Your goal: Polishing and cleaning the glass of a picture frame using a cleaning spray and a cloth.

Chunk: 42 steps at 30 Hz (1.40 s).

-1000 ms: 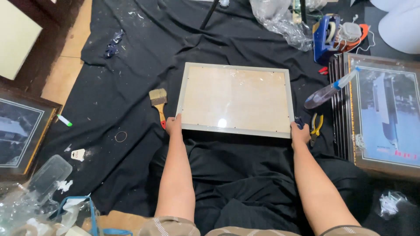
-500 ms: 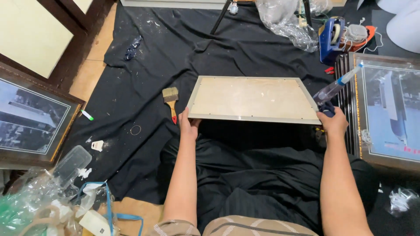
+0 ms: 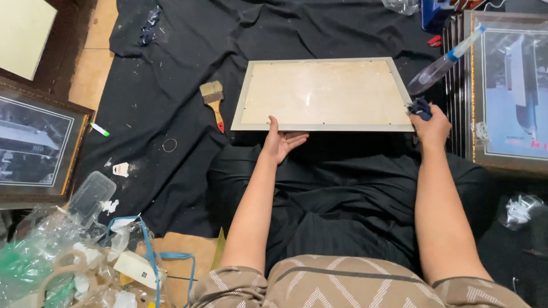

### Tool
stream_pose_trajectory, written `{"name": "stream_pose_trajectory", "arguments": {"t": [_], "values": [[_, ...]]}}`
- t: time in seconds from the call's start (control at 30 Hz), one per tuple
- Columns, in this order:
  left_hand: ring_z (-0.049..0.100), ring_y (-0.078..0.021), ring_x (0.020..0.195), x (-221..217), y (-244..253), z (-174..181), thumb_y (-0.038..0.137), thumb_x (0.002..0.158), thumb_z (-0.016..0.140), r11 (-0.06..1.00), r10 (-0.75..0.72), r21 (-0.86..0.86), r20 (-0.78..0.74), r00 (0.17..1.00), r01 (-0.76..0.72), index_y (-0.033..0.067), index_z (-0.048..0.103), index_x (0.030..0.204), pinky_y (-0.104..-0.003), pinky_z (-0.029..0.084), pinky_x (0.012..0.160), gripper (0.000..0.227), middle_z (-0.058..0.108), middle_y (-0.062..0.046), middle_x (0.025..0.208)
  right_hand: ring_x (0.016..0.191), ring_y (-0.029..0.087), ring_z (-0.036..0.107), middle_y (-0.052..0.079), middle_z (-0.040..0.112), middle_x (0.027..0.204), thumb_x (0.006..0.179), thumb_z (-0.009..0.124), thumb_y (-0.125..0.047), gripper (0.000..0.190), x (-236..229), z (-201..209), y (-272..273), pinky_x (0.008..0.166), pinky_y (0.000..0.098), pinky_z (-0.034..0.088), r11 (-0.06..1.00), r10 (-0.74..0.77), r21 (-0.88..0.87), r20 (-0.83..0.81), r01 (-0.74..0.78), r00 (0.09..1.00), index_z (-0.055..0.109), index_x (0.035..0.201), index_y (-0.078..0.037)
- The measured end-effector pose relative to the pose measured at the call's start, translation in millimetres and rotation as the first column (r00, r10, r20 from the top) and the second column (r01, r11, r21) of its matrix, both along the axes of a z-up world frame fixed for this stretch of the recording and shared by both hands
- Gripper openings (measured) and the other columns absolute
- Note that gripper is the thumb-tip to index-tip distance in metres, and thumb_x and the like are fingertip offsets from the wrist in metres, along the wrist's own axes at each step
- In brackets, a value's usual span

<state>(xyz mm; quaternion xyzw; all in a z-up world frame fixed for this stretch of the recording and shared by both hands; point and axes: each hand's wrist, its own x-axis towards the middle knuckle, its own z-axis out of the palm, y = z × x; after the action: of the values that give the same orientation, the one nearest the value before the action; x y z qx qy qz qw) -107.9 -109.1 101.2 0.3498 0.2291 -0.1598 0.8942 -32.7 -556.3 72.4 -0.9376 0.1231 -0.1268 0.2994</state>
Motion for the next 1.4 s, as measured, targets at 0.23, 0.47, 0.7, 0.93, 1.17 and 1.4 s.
{"name": "stream_pose_trajectory", "arguments": {"t": [0.23, 0.47, 0.7, 0.93, 1.17, 1.4], "values": [[0.059, -0.0514, 0.121, -8, 1, -9, 0.081, 0.094, 0.037, 0.996, -0.053, -0.075, 0.032, 0.998, 0.055, -0.0077, 0.022, 0.151, -0.055, 0.056, 0.102, 0.106, 0.055, -0.043, 0.130, 0.084, 0.044, 0.070, 0.018, 0.071, 0.093, 0.094, 0.073, -0.033, 0.030, -27, 52, 115, 0.079, 0.0555, 0.053, 0.857, 0.230, -0.486, 0.063, -0.171, 0.971, 0.077, 0.114, -0.012], [0.065, -0.0432, 0.113, 10, -3, -47, 0.085, 0.089, 0.041, 1.000, 0.014, -0.023, 0.008, 1.000, -0.014, -0.0001, 0.031, 0.148, -0.047, 0.059, 0.099, 0.104, 0.063, -0.031, 0.121, 0.106, 0.044, 0.069, 0.021, 0.073, 0.114, 0.111, 0.042, -0.030, 0.035, -67, 68, 298, 0.104, 0.0591, 0.043, 0.800, 0.598, -0.102, 0.070, -0.591, 0.798, 0.063, 0.130, -0.010], [0.075, -0.0353, 0.097, 8, -5, -85, 0.091, 0.087, 0.037, 0.986, 0.154, 0.067, -0.019, 0.988, -0.152, 0.0072, 0.053, 0.139, -0.047, 0.065, 0.086, 0.099, 0.072, -0.020, 0.111, 0.136, 0.035, 0.055, 0.006, 0.068, 0.136, 0.107, 0.056, -0.035, 0.031, -75, 73, 299, 0.115, 0.0589, 0.034, 0.713, 0.678, -0.289, 0.052, -0.639, 0.733, 0.066, 0.134, -0.025], [0.071, -0.0484, 0.097, 8, -7, -65, 0.095, 0.082, 0.038, 0.988, 0.149, 0.043, -0.002, 0.989, -0.148, 0.0010, 0.041, 0.140, -0.054, 0.064, 0.084, 0.111, 0.066, -0.039, 0.106, 0.133, 0.036, 0.059, 0.006, 0.070, 0.134, 0.105, 0.064, -0.025, 0.033, -55, 39, 124, 0.111, 0.0535, 0.038, 0.819, 0.422, -0.414, -0.034, -0.398, 0.906, 0.070, 0.137, -0.026], [0.063, -0.0505, 0.113, 1, -8, -18, 0.096, 0.083, 0.030, 0.989, 0.144, 0.036, 0.018, 0.989, -0.145, -0.0054, 0.036, 0.147, -0.055, 0.057, 0.098, 0.120, 0.059, -0.035, 0.122, 0.125, 0.038, 0.063, 0.013, 0.070, 0.132, 0.105, 0.061, -0.023, 0.031, -71, 60, 244, 0.107, 0.0503, 0.044, 0.849, 0.514, -0.161, 0.025, -0.504, 0.858, 0.070, 0.133, -0.019], [0.063, -0.0438, 0.119, -13, -1, -32, 0.104, 0.074, 0.013, 0.984, 0.163, -0.086, 0.078, 0.983, -0.157, 0.0025, 0.050, 0.144, -0.055, 0.051, 0.107, 0.129, 0.062, -0.023, 0.133, 0.134, 0.038, 0.057, 0.004, 0.066, 0.140, 0.104, 0.060, -0.027, 0.034, -18, 46, 375, 0.113, 0.0537, 0.041, 0.507, 0.857, 0.149, 0.013, -0.849, 0.515, 0.067, 0.137, -0.029]]}}
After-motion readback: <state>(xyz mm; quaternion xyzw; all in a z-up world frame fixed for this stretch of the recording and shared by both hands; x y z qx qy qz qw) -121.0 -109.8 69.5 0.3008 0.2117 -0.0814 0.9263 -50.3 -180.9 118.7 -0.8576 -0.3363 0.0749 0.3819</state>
